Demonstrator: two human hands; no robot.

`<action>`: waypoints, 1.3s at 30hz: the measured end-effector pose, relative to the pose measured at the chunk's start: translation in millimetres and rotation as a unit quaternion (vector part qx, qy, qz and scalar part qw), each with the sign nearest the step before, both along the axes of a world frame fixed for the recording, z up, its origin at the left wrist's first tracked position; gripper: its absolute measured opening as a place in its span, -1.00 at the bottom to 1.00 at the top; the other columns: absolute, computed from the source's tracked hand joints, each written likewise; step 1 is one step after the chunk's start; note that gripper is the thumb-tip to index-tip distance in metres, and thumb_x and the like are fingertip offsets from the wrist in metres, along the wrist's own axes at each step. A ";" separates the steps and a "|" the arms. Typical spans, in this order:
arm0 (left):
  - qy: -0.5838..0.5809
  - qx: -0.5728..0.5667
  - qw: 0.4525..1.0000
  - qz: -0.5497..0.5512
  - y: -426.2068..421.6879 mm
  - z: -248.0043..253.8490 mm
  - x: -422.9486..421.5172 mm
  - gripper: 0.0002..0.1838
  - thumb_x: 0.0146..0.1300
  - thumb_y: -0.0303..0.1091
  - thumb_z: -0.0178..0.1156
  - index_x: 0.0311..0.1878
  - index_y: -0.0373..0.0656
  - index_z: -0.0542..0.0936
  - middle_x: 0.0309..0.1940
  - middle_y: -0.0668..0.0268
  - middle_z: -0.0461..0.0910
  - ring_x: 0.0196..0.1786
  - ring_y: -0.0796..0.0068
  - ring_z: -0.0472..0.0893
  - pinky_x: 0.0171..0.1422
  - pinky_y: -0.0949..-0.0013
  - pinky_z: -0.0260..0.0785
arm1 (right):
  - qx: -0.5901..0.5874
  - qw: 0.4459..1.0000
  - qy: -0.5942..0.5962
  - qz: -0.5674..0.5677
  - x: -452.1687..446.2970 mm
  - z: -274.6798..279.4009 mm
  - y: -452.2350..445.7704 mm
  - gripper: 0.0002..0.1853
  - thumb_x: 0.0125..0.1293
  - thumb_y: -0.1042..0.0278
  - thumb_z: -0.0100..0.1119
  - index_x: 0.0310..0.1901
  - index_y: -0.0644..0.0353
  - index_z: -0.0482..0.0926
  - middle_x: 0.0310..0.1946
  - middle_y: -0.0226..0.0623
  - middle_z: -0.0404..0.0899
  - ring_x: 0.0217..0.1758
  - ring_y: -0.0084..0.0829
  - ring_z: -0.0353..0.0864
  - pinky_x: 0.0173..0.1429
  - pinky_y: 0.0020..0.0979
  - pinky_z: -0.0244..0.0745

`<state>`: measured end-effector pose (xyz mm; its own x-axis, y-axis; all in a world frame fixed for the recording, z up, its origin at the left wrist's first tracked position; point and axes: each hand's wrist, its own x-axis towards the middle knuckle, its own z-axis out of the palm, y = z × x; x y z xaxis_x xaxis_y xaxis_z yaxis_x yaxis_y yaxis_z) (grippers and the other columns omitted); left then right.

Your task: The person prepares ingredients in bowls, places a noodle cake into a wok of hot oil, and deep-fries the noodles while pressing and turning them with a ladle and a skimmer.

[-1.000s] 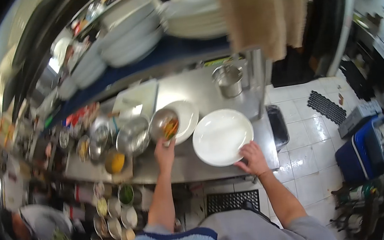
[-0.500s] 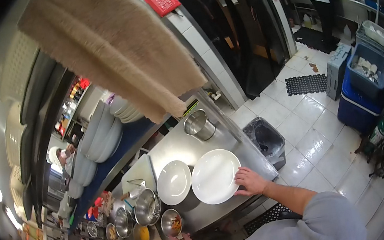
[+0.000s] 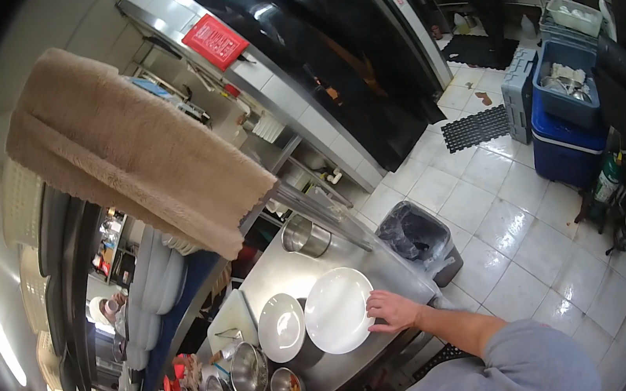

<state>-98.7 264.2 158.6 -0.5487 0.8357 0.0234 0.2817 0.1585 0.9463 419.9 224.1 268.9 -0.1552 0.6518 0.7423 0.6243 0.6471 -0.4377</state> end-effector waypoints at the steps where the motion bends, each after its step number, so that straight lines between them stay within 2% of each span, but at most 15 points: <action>1: 0.003 0.012 1.000 0.009 3.0 -2.3 -5.5 -0.40 0.01 -0.70 0.24 0.19 -0.37 0.35 -0.08 -0.02 0.56 -0.18 0.24 0.63 -0.19 0.26 0.52 | 0.004 1.000 0.003 0.000 -2.1 -0.1 0.4 -0.67 0.19 0.08 0.29 -0.29 0.22 0.55 -0.19 -0.19 0.53 0.03 -0.16 0.50 0.35 -0.12 0.28; 5: 0.011 0.029 0.999 0.032 10.5 -12.0 7.7 -0.45 0.01 -0.63 0.27 0.16 -0.34 0.44 -0.12 0.02 0.62 -0.23 0.22 0.67 -0.20 0.27 0.54 | 0.000 1.000 -0.001 0.005 0.1 -4.9 0.3 -0.72 0.19 0.17 0.28 -0.29 0.24 0.54 -0.18 -0.16 0.52 0.04 -0.13 0.49 0.33 -0.11 0.29; 9: 0.151 -0.128 0.980 -0.022 11.2 -12.1 15.9 -0.50 0.02 -0.59 0.27 0.11 -0.32 0.47 -0.13 0.04 0.63 -0.21 0.22 0.67 -0.19 0.27 0.54 | -0.002 1.000 0.001 0.009 -0.8 -6.7 1.5 -0.74 0.18 0.20 0.28 -0.31 0.24 0.53 -0.20 -0.16 0.51 0.03 -0.13 0.48 0.32 -0.11 0.29; 11: 0.275 -0.231 0.930 -0.073 13.4 -4.9 20.5 -0.52 0.02 -0.57 0.27 0.09 -0.31 0.49 -0.14 0.05 0.63 -0.21 0.23 0.67 -0.18 0.27 0.54 | 0.004 1.000 0.004 0.004 -1.6 -7.5 4.6 -0.74 0.19 0.20 0.27 -0.32 0.24 0.52 -0.21 -0.17 0.51 0.02 -0.13 0.48 0.31 -0.12 0.30; 13: 0.402 -0.320 0.848 -0.130 12.9 4.0 23.2 -0.54 0.02 -0.54 0.27 0.07 -0.30 0.50 -0.14 0.05 0.64 -0.20 0.23 0.68 -0.18 0.27 0.55 | 0.006 1.000 0.004 0.002 -2.5 -9.3 5.1 -0.75 0.20 0.20 0.25 -0.35 0.23 0.52 -0.25 -0.17 0.50 0.01 -0.13 0.48 0.30 -0.12 0.30; 16: 0.499 -0.384 0.754 -0.189 16.4 14.4 29.0 -0.58 0.03 -0.51 0.27 0.03 -0.28 0.53 -0.15 0.07 0.65 -0.19 0.23 0.68 -0.17 0.27 0.55 | -0.007 1.000 -0.002 0.002 -2.9 -10.7 5.5 -0.76 0.18 0.23 0.26 -0.32 0.24 0.53 -0.21 -0.16 0.52 0.03 -0.13 0.49 0.31 -0.12 0.30; 20: 0.545 -0.406 0.701 -0.214 20.0 20.4 36.0 -0.62 0.03 -0.46 0.26 -0.01 -0.26 0.56 -0.16 0.08 0.66 -0.17 0.23 0.68 -0.16 0.27 0.55 | -0.004 1.000 0.002 -0.002 -2.3 -10.6 4.6 -0.76 0.18 0.23 0.26 -0.32 0.25 0.53 -0.21 -0.16 0.52 0.03 -0.13 0.49 0.32 -0.12 0.30; 26: 0.590 -0.418 0.651 -0.229 22.1 21.8 44.3 -0.68 0.04 -0.40 0.26 -0.08 -0.22 0.61 -0.18 0.10 0.67 -0.15 0.24 0.69 -0.14 0.27 0.55 | -0.004 1.000 0.002 -0.004 -2.9 -11.4 5.3 -0.76 0.18 0.23 0.26 -0.32 0.25 0.53 -0.21 -0.15 0.52 0.03 -0.13 0.49 0.32 -0.12 0.30; 39: 0.652 -0.412 0.597 -0.222 24.0 45.2 55.9 -0.75 0.06 -0.25 0.26 -0.23 -0.15 0.71 -0.22 0.16 0.70 -0.10 0.25 0.70 -0.10 0.26 0.55 | 0.006 1.000 0.001 -0.004 -3.1 -6.8 4.3 -0.78 0.18 0.24 0.25 -0.38 0.23 0.50 -0.29 -0.18 0.48 -0.04 -0.14 0.48 0.28 -0.13 0.33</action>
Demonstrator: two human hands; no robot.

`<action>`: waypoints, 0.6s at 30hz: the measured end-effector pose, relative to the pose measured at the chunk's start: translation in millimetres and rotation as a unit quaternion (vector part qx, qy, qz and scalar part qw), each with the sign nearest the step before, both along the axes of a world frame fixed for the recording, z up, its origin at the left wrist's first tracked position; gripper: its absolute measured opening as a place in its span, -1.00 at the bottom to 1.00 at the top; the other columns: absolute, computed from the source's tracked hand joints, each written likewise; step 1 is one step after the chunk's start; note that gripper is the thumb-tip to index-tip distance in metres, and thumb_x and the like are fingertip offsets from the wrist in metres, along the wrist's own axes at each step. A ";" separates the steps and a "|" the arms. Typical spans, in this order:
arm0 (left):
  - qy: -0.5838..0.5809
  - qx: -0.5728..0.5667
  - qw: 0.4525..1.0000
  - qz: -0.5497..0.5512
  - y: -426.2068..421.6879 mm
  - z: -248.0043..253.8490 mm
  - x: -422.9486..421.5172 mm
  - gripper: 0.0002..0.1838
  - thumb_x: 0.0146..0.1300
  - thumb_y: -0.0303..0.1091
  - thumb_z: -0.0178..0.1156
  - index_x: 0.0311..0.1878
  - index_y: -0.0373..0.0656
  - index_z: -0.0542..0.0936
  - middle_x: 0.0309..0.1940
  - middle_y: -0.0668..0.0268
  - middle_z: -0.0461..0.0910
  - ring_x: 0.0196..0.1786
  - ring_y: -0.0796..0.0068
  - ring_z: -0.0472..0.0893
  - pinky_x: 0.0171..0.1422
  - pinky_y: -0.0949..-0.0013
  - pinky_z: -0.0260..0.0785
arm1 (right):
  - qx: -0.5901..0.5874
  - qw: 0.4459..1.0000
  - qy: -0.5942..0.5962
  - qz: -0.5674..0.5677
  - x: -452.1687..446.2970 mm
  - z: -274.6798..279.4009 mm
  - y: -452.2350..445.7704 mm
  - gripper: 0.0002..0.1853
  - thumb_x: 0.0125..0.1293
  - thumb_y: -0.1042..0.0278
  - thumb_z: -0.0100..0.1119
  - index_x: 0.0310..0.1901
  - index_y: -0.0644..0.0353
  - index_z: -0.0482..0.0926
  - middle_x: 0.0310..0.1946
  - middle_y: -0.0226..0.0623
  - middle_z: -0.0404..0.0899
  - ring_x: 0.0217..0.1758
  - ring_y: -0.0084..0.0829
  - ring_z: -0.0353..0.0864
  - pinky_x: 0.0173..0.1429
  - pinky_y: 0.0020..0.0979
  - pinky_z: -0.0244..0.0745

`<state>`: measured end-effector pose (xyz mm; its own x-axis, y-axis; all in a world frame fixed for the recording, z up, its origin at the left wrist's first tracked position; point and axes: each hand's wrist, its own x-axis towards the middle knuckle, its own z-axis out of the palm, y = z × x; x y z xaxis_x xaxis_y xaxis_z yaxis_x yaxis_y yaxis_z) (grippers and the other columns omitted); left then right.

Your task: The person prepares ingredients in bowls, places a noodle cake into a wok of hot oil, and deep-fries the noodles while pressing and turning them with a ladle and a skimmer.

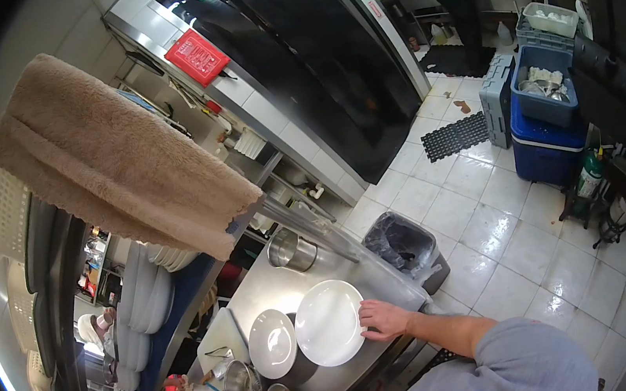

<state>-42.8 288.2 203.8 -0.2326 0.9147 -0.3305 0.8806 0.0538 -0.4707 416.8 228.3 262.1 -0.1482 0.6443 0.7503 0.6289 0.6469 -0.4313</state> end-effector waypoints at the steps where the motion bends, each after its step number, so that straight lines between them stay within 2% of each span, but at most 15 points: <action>1: 0.004 0.007 1.000 0.002 0.3 -0.8 1.1 -0.75 0.06 -0.24 0.25 -0.24 -0.14 0.72 -0.22 0.16 0.71 -0.09 0.25 0.70 -0.09 0.26 0.56 | -0.001 1.000 -0.001 -0.001 0.0 0.2 -0.1 -0.78 0.18 0.24 0.24 -0.38 0.23 0.51 -0.30 -0.18 0.48 -0.04 -0.14 0.48 0.27 -0.13 0.33; 2: 0.013 0.019 1.000 0.005 0.8 -4.7 0.8 -0.76 0.06 -0.17 0.25 -0.32 -0.10 0.75 -0.24 0.19 0.72 -0.06 0.27 0.70 -0.07 0.27 0.55 | 0.002 1.000 0.002 -0.001 -0.2 0.4 -0.2 -0.78 0.18 0.24 0.24 -0.38 0.23 0.51 -0.30 -0.18 0.48 -0.04 -0.14 0.48 0.27 -0.13 0.33; 5: 0.032 0.045 0.996 -0.064 6.3 -33.5 -18.7 -0.76 0.04 -0.20 0.28 -0.28 -0.11 0.74 -0.23 0.21 0.72 -0.08 0.25 0.70 -0.05 0.28 0.56 | 0.008 1.000 0.006 -0.003 -0.6 1.7 -0.2 -0.78 0.18 0.24 0.24 -0.38 0.22 0.51 -0.30 -0.18 0.48 -0.04 -0.14 0.48 0.27 -0.13 0.33; 8: -0.001 0.055 0.998 -0.008 11.0 -50.2 -33.1 -0.74 0.05 -0.17 0.26 -0.28 -0.11 0.74 -0.23 0.22 0.72 -0.09 0.25 0.71 -0.05 0.28 0.55 | 0.002 1.000 0.004 -0.002 -1.2 0.8 -1.1 -0.78 0.17 0.25 0.25 -0.37 0.23 0.51 -0.29 -0.18 0.49 -0.03 -0.14 0.49 0.28 -0.12 0.33; 12: -0.005 0.035 0.999 -0.034 13.8 -54.3 -41.5 -0.73 0.08 -0.16 0.23 -0.27 -0.11 0.74 -0.23 0.22 0.72 -0.09 0.25 0.71 -0.06 0.28 0.55 | -0.008 1.000 -0.003 0.003 -0.4 0.7 -1.2 -0.78 0.17 0.25 0.26 -0.36 0.25 0.52 -0.27 -0.17 0.51 -0.02 -0.14 0.49 0.28 -0.11 0.33; 16: 0.026 -0.012 0.997 -0.073 -7.2 20.8 14.6 -0.73 0.09 -0.17 0.22 -0.25 -0.12 0.73 -0.21 0.21 0.71 -0.09 0.25 0.71 -0.05 0.30 0.55 | -0.010 1.000 -0.018 0.004 0.9 -0.6 0.4 -0.77 0.17 0.25 0.26 -0.34 0.25 0.53 -0.26 -0.16 0.51 -0.02 -0.13 0.49 0.29 -0.11 0.33; 18: 0.034 -0.004 0.997 -0.066 -15.9 29.9 26.0 -0.73 0.09 -0.18 0.22 -0.24 -0.12 0.73 -0.19 0.22 0.71 -0.08 0.26 0.70 -0.05 0.30 0.54 | -0.002 1.000 -0.008 0.009 1.6 -2.9 1.9 -0.78 0.17 0.25 0.25 -0.36 0.24 0.52 -0.27 -0.17 0.49 -0.03 -0.12 0.48 0.29 -0.11 0.32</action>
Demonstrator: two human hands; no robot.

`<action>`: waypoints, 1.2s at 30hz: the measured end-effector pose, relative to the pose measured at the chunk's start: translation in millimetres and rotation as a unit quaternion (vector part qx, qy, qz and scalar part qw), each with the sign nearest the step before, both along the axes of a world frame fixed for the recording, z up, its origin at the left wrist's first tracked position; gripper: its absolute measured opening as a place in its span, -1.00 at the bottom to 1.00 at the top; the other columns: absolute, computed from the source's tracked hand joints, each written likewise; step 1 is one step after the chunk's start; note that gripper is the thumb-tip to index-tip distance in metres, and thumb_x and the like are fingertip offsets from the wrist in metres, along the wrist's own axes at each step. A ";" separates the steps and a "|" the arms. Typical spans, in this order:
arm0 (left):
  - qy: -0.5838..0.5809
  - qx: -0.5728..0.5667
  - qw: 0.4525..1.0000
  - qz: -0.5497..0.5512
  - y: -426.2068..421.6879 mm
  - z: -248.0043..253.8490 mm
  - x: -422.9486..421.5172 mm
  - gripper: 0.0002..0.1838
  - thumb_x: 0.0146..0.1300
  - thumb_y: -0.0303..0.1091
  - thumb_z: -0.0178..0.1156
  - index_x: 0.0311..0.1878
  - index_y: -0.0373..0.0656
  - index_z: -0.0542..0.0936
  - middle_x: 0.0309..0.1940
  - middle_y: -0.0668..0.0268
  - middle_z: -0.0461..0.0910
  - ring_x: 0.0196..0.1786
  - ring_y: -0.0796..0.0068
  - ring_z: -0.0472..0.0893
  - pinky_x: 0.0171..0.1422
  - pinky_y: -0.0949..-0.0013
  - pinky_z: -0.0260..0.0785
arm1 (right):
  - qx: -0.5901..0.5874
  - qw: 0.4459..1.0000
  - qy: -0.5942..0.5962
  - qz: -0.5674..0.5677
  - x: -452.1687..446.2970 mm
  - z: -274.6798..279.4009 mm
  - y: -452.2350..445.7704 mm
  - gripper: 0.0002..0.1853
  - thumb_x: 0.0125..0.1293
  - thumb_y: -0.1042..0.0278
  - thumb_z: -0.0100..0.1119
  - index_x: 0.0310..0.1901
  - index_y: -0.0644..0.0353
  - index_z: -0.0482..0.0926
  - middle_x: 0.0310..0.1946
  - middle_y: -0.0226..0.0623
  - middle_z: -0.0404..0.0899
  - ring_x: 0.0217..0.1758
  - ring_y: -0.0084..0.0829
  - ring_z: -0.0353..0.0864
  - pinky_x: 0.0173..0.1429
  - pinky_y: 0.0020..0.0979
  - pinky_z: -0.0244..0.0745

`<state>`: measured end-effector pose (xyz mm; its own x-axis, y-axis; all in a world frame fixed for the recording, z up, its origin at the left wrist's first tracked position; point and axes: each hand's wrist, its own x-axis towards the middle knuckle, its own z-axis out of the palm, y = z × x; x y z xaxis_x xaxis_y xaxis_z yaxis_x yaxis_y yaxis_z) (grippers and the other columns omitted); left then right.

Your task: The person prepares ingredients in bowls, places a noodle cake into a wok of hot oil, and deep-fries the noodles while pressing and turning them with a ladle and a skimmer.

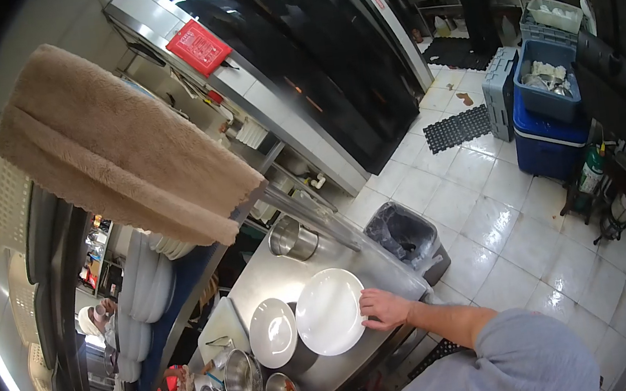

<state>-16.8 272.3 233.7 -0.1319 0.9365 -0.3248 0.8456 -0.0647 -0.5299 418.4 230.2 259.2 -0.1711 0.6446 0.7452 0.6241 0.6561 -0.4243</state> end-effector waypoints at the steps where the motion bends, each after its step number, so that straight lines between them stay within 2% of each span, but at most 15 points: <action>1: 0.001 0.016 1.000 0.005 0.5 -6.4 0.4 -0.73 0.09 -0.18 0.22 -0.24 -0.12 0.73 -0.18 0.22 0.71 -0.08 0.26 0.70 -0.05 0.30 0.54 | 0.005 1.000 0.006 0.003 -2.1 0.4 0.4 -0.78 0.17 0.25 0.25 -0.37 0.24 0.51 -0.28 -0.17 0.48 -0.03 -0.12 0.48 0.28 -0.10 0.32; 5: 0.021 0.016 0.999 0.019 2.9 -18.7 -7.9 -0.70 0.12 -0.11 0.19 -0.22 -0.06 0.74 -0.15 0.24 0.70 -0.04 0.26 0.69 0.00 0.29 0.51 | -0.003 1.000 0.002 -0.012 -0.5 3.7 -4.7 -0.78 0.16 0.26 0.25 -0.30 0.25 0.53 -0.21 -0.16 0.50 0.04 -0.11 0.48 0.31 -0.10 0.32; 8: 0.004 0.088 0.996 0.029 6.5 -47.3 -27.6 -0.76 0.10 -0.18 0.22 -0.27 -0.08 0.74 -0.19 0.25 0.71 -0.07 0.26 0.69 0.02 0.29 0.51 | 0.000 1.000 0.010 -0.011 -4.7 2.7 -3.6 -0.77 0.16 0.28 0.24 -0.24 0.26 0.55 -0.13 -0.14 0.52 0.10 -0.11 0.47 0.32 -0.09 0.31; 10: 0.005 0.047 0.999 -0.009 10.8 -62.5 -47.4 -0.77 0.09 -0.18 0.24 -0.29 -0.07 0.74 -0.21 0.27 0.71 -0.07 0.26 0.69 0.02 0.28 0.51 | 0.010 1.000 0.019 -0.022 -3.7 -0.7 -2.3 -0.76 0.16 0.29 0.23 -0.22 0.26 0.54 -0.11 -0.12 0.51 0.12 -0.09 0.46 0.31 -0.09 0.31; 11: 0.004 0.024 0.999 -0.032 13.7 -65.2 -46.8 -0.77 0.08 -0.18 0.24 -0.30 -0.07 0.74 -0.21 0.28 0.71 -0.08 0.26 0.69 0.02 0.27 0.51 | 0.011 0.999 0.024 -0.038 -2.8 1.4 -4.8 -0.76 0.16 0.29 0.23 -0.21 0.25 0.53 -0.10 -0.12 0.50 0.13 -0.09 0.45 0.31 -0.10 0.31; 13: -0.004 0.077 0.997 -0.017 8.9 -73.7 -47.8 -0.79 0.09 -0.18 0.24 -0.30 -0.04 0.75 -0.24 0.29 0.71 -0.11 0.28 0.69 -0.01 0.24 0.50 | 0.009 0.998 0.025 -0.063 -3.2 4.6 -8.3 -0.75 0.15 0.29 0.23 -0.19 0.22 0.51 -0.08 -0.13 0.48 0.14 -0.10 0.43 0.30 -0.13 0.30; 19: -0.033 0.085 0.996 -0.010 11.1 -83.9 -44.4 -0.78 0.10 -0.18 0.23 -0.30 -0.04 0.75 -0.24 0.27 0.71 -0.11 0.28 0.69 -0.01 0.22 0.50 | 0.002 0.994 0.034 -0.101 -7.4 -7.4 -3.6 -0.73 0.14 0.28 0.21 -0.16 0.22 0.50 -0.08 -0.12 0.45 0.11 -0.08 0.42 0.23 -0.10 0.31; 26: -0.033 0.082 0.996 0.020 9.7 -85.1 -43.2 -0.78 0.10 -0.18 0.22 -0.29 -0.05 0.74 -0.24 0.26 0.71 -0.11 0.28 0.69 -0.01 0.21 0.49 | -0.017 0.996 0.026 -0.085 -1.7 0.0 -4.1 -0.71 0.16 0.24 0.20 -0.14 0.21 0.49 -0.08 -0.11 0.45 0.10 -0.08 0.42 0.20 -0.11 0.31; 30: -0.036 0.095 0.994 0.046 5.7 -69.1 -28.4 -0.77 0.10 -0.18 0.21 -0.29 -0.06 0.74 -0.24 0.25 0.70 -0.11 0.27 0.68 -0.01 0.20 0.49 | -0.015 0.996 0.069 -0.062 3.4 -2.0 -2.8 -0.72 0.22 0.24 0.15 -0.12 0.22 0.52 -0.07 -0.11 0.46 0.09 -0.08 0.43 0.20 -0.12 0.29; 34: -0.050 0.138 0.988 0.047 2.8 -44.8 24.3 -0.77 0.10 -0.19 0.20 -0.29 -0.06 0.74 -0.25 0.24 0.70 -0.11 0.27 0.68 -0.01 0.20 0.48 | -0.064 0.992 0.110 0.020 40.1 0.7 -19.4 -0.72 0.28 0.22 0.13 -0.10 0.24 0.52 -0.08 -0.10 0.47 0.07 -0.10 0.43 0.18 -0.16 0.30; 36: -0.084 0.158 0.983 0.031 1.7 -29.0 77.8 -0.77 0.10 -0.19 0.20 -0.29 -0.07 0.74 -0.25 0.24 0.70 -0.11 0.27 0.68 0.00 0.19 0.48 | -0.107 0.988 0.099 0.059 96.2 13.0 -48.6 -0.70 0.30 0.20 0.12 -0.10 0.26 0.50 -0.11 -0.08 0.48 0.03 -0.11 0.44 0.17 -0.18 0.31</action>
